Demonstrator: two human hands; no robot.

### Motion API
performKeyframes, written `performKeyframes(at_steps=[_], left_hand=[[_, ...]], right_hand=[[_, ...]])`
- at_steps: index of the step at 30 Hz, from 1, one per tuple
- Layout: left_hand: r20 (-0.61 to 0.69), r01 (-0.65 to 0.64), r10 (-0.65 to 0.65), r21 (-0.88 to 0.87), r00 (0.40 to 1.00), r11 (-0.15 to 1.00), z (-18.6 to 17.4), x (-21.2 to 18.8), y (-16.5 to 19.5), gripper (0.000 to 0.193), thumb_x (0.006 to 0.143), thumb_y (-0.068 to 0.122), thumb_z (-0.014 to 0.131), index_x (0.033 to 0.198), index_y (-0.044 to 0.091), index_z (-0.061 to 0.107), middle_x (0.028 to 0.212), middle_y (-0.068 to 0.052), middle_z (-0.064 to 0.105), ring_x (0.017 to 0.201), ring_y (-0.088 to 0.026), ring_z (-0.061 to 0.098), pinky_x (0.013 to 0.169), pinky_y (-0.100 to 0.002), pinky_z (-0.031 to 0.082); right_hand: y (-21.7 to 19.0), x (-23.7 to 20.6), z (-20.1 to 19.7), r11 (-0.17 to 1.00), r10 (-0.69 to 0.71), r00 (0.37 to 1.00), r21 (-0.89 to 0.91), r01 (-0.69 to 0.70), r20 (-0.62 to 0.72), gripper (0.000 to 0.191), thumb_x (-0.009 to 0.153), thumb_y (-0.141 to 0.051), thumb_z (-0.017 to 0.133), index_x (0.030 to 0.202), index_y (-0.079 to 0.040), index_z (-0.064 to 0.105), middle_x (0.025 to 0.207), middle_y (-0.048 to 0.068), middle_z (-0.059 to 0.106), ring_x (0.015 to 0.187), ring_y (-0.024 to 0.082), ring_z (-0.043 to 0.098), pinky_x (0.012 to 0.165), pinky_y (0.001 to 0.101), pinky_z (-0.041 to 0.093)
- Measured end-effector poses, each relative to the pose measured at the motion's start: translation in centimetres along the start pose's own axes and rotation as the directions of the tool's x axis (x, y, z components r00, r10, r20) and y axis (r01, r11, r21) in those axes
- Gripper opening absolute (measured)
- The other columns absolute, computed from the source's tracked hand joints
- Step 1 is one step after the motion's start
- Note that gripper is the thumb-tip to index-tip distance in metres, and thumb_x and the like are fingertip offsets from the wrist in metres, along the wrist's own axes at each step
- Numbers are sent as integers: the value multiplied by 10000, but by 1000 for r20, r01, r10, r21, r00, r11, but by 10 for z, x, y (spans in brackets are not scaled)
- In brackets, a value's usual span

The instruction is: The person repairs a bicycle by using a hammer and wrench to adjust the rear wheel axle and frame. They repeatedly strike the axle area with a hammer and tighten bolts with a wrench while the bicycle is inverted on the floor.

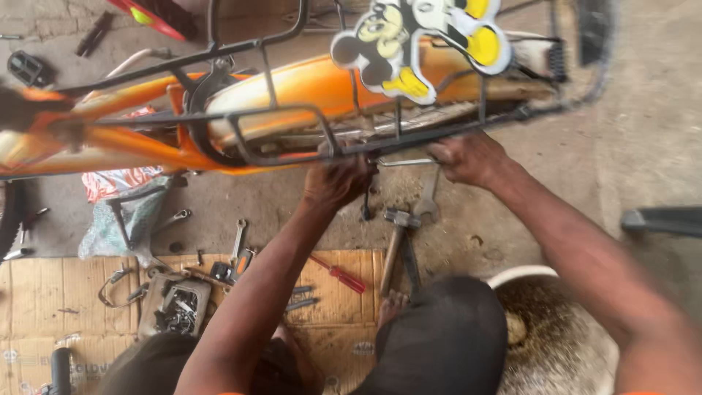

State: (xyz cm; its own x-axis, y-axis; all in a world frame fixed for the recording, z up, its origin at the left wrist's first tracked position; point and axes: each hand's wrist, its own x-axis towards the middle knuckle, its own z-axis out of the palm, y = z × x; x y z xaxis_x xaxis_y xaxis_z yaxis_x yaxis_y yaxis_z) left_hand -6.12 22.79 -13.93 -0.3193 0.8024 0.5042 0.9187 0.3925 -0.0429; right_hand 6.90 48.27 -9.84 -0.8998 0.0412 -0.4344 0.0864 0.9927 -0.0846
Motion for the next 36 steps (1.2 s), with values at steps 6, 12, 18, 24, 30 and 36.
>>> performKeyframes(at_steps=[6,12,18,24,30,36], left_hand=[[207,-8,-4,56,978,998,6,12,2,211,972,248,552,937,71,661,747,-84,589,715,-222,533,730,-384,401],[295,5,4,-30,955,1000,0,17,1,330,959,383,579,784,106,612,709,-83,557,688,-234,536,692,-411,392],[222,-2,-3,21,975,1000,-3,22,-5,394,924,454,616,738,109,577,707,-86,550,671,-225,533,669,-396,403],[332,-1,-1,7,943,1000,-2,21,-2,403,981,442,586,756,108,577,690,-67,547,648,-208,521,637,-392,403],[271,-8,-9,61,963,998,-8,22,0,418,956,493,613,773,118,582,699,-53,543,684,-205,523,699,-376,403],[312,13,-17,17,950,1000,-3,20,2,487,958,536,614,774,85,597,696,-72,560,685,-224,546,695,-387,412]], right_hand=[[3,-73,-63,996,73,957,63,-58,-282,337,903,-307,655,1208,-167,676,1150,98,706,1015,286,686,883,450,558],[19,-158,-49,759,650,278,621,-196,-707,314,927,-303,645,1194,-144,686,1136,117,712,1010,297,688,882,456,554],[-6,1,29,466,883,312,733,-495,-350,297,951,-299,635,1180,-120,697,1123,136,717,1006,307,689,881,463,550],[-1,-24,-8,727,639,696,553,-408,-327,287,975,-295,625,1166,-97,707,1109,155,723,1001,318,690,879,469,546],[27,-141,-28,698,713,215,706,-123,-668,285,999,-291,615,1152,-74,717,1096,174,729,996,329,692,878,476,541],[-1,-20,15,453,889,265,799,-395,-373,290,1024,-287,605,1138,-50,728,1082,193,734,991,339,693,877,482,537]])
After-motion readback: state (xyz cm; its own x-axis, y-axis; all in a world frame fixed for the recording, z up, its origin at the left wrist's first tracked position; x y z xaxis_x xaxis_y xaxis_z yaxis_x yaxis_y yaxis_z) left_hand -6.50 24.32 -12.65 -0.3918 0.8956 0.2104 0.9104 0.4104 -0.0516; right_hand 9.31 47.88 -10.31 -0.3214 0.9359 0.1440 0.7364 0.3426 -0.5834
